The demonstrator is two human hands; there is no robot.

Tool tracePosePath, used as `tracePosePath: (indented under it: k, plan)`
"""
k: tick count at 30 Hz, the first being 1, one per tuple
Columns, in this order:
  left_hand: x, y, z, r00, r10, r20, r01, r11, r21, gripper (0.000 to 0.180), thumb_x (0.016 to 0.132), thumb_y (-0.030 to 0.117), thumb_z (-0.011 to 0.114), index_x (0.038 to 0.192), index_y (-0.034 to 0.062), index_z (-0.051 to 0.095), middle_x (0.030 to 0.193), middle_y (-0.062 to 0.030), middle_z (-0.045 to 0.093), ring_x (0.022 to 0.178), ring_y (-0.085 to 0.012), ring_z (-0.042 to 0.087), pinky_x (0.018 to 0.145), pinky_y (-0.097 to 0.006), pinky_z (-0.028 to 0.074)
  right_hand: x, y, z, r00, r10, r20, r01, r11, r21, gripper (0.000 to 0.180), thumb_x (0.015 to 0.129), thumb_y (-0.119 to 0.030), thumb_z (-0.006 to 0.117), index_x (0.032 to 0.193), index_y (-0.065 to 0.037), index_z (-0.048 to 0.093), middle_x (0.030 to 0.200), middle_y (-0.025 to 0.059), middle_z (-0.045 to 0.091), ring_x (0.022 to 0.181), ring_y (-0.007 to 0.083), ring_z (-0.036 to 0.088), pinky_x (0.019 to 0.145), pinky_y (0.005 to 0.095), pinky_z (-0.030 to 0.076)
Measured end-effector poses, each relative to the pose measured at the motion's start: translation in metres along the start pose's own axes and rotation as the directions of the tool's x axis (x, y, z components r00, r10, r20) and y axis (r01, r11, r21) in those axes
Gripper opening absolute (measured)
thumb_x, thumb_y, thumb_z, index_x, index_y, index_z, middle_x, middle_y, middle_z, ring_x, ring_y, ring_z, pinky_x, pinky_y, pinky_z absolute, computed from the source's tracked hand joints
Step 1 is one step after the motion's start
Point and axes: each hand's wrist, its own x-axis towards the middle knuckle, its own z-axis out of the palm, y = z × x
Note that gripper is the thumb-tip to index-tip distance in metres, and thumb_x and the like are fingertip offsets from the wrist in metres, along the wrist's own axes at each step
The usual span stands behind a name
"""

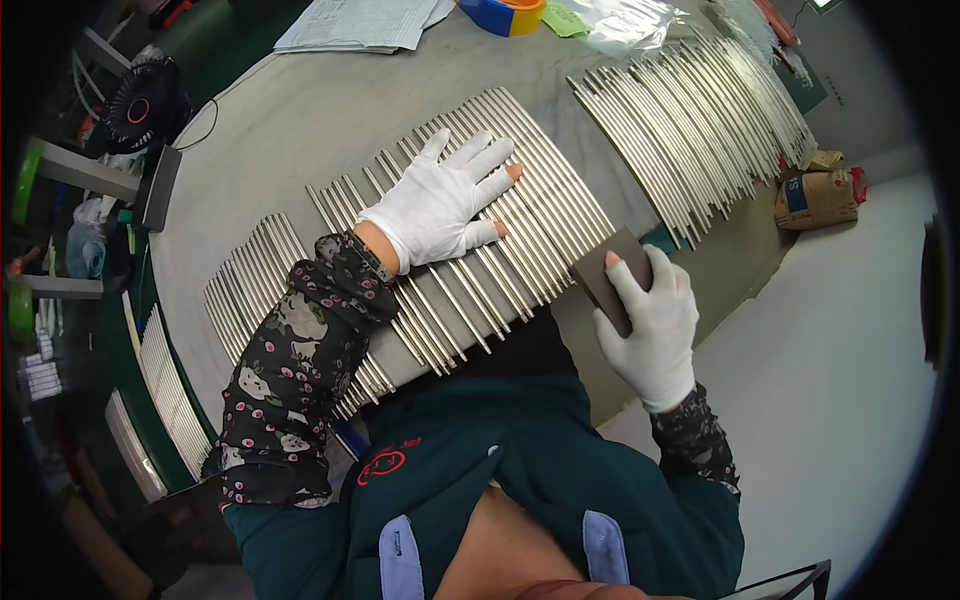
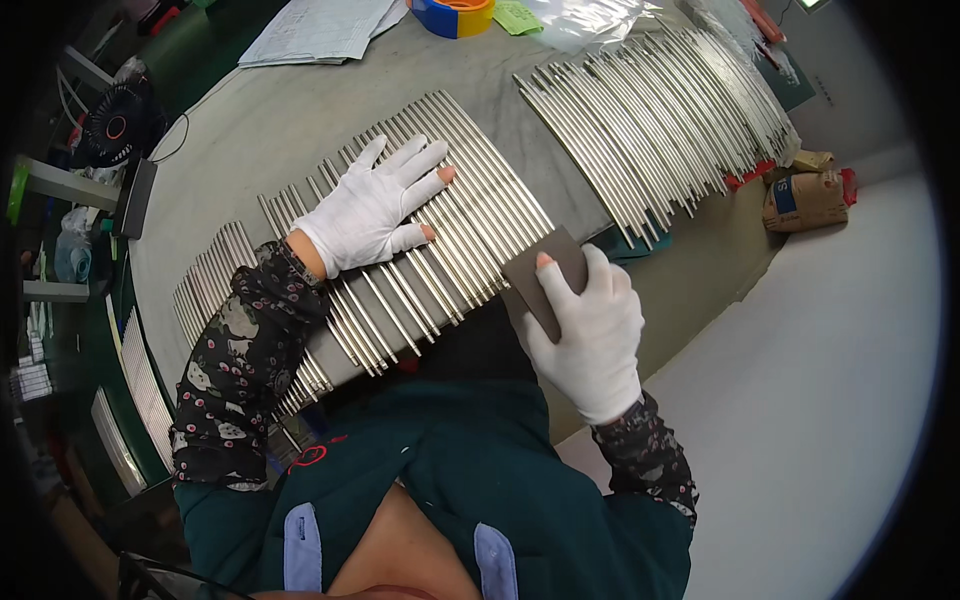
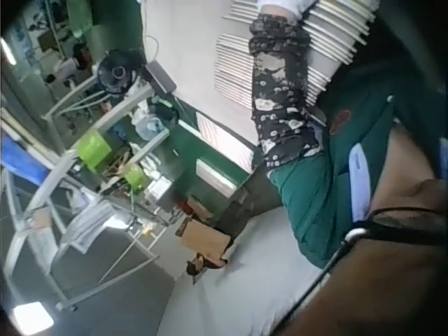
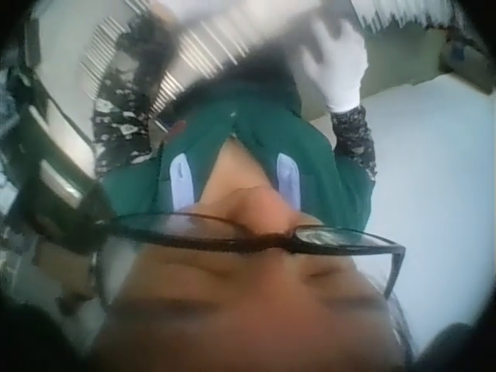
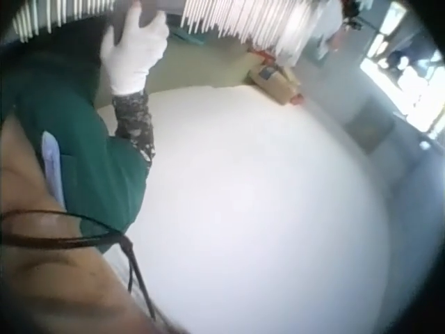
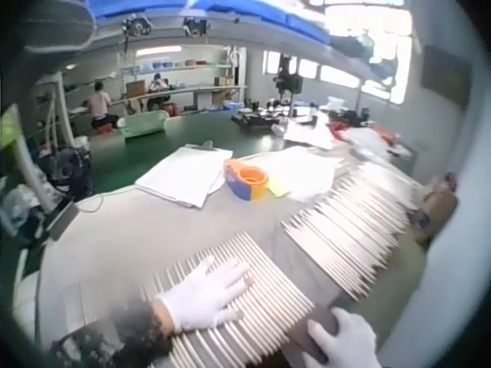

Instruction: Sanding the ends of a row of aligned metal rods using a sanding block on a workbench.

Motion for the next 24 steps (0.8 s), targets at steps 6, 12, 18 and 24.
tracePosePath:
  k: [6,12,18,24]
  plan:
    - [-0.002,0.001,-0.003,0.999,0.001,0.040,-0.002,1.000,0.015,0.072,0.096,0.061,0.033,0.146,0.0091,0.036,0.155,-0.0187,0.029,0.142,-0.0382,0.029,0.115,-0.056,0.019,-0.039,0.013,-0.014,0.987,0.161,0.008,-0.162,0.984,0.076,0.058,0.063,-0.017,0.078,0.119,-0.014,0.062,0.126,0.0195,0.049,0.107,0.0365,0.051,0.091,0.0455,0.045]
    - [-0.001,0.003,-0.013,0.999,0.024,0.024,-0.024,1.000,-0.005,0.070,0.097,0.058,0.035,0.147,0.0093,0.034,0.156,-0.0193,0.027,0.142,-0.0391,0.028,0.115,-0.056,0.018,-0.043,0.016,-0.008,0.986,0.166,-0.025,-0.160,0.976,0.145,0.061,0.063,-0.016,0.078,0.121,-0.013,0.061,0.126,0.0196,0.050,0.108,0.0365,0.051,0.091,0.0461,0.045]
    - [-0.019,0.007,-0.012,0.995,0.052,0.087,-0.053,0.999,0.010,0.072,0.096,0.059,0.036,0.149,0.0113,0.032,0.156,-0.0193,0.026,0.143,-0.0391,0.027,0.115,-0.057,0.018,-0.042,0.017,-0.002,0.987,0.153,-0.048,-0.142,0.973,0.181,0.064,0.062,-0.016,0.078,0.123,-0.013,0.060,0.127,0.0199,0.050,0.108,0.0372,0.051,0.090,0.0467,0.045]
    - [-0.029,0.008,-0.014,0.997,0.029,0.077,-0.030,1.000,0.008,0.071,0.095,0.058,0.039,0.149,0.0123,0.035,0.155,-0.0191,0.029,0.143,-0.0384,0.027,0.115,-0.058,0.019,-0.039,0.014,0.003,0.991,0.125,-0.039,-0.114,0.971,0.208,0.063,0.063,-0.016,0.078,0.123,-0.013,0.060,0.127,0.0198,0.050,0.108,0.0373,0.051,0.090,0.0465,0.045]
